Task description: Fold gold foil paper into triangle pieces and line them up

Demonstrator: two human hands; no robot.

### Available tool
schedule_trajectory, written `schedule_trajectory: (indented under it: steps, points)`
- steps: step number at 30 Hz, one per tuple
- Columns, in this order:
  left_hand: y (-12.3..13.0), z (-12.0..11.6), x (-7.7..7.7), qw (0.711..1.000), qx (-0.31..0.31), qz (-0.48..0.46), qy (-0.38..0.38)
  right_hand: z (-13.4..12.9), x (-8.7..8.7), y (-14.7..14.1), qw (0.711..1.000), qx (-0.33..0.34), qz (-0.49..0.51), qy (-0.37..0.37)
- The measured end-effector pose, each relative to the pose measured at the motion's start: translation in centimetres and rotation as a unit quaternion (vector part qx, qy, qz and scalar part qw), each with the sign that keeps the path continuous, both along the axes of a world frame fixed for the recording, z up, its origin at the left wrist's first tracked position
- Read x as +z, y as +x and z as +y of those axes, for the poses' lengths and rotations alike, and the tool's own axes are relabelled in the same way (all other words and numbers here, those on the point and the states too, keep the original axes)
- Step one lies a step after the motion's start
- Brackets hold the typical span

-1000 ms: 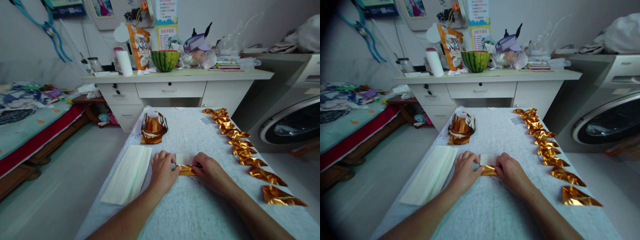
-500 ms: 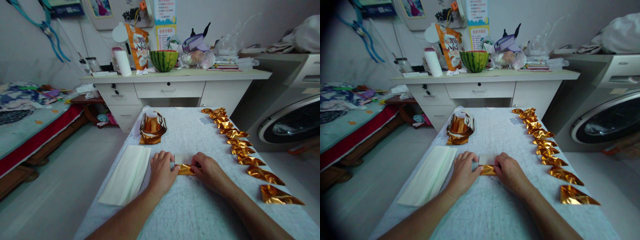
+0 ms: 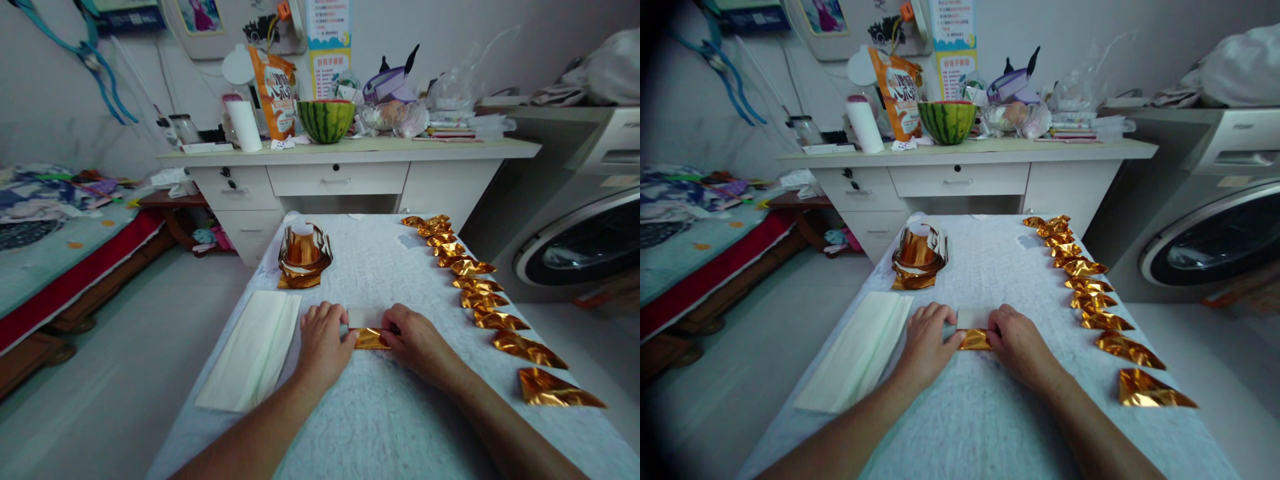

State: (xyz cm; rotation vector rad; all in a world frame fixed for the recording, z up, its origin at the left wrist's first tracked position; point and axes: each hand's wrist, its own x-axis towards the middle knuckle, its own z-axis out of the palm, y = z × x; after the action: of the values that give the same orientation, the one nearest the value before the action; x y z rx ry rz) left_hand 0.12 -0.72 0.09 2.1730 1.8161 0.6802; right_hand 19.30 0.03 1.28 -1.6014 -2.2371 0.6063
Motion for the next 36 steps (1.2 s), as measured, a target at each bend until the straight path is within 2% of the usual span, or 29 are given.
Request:
schedule_trajectory:
  steps: [5,12,14,25,31,36]
  points:
    - [0.1,-0.1,0.5,0.999,-0.032,-0.005,0.016,0.1,-0.3,0.1,1.000,-0.003,-0.005,0.003]
    - [0.2,0.1,0.3,0.981,-0.193,0.022,0.009,0.0,0.0,-0.2,1.000,-0.007,-0.005,0.007]
    - [0.2,0.0,0.2,0.976,-0.213,0.050,0.015,0.0,0.0,-0.2,1.000,-0.009,-0.004,0.006]
    - [1.3,-2.4,0.9,0.959,-0.214,0.179,0.054,0.1,-0.3,-0.1,1.000,-0.013,-0.012,0.004]
    - [1.5,-3.5,0.6,0.958,-0.208,0.190,0.043,0.1,-0.6,0.7,0.998,-0.055,-0.020,0.002]
    - [1.7,-4.1,0.1,0.962,-0.198,0.185,0.043,0.3,-0.5,1.9,0.998,-0.060,-0.033,-0.013]
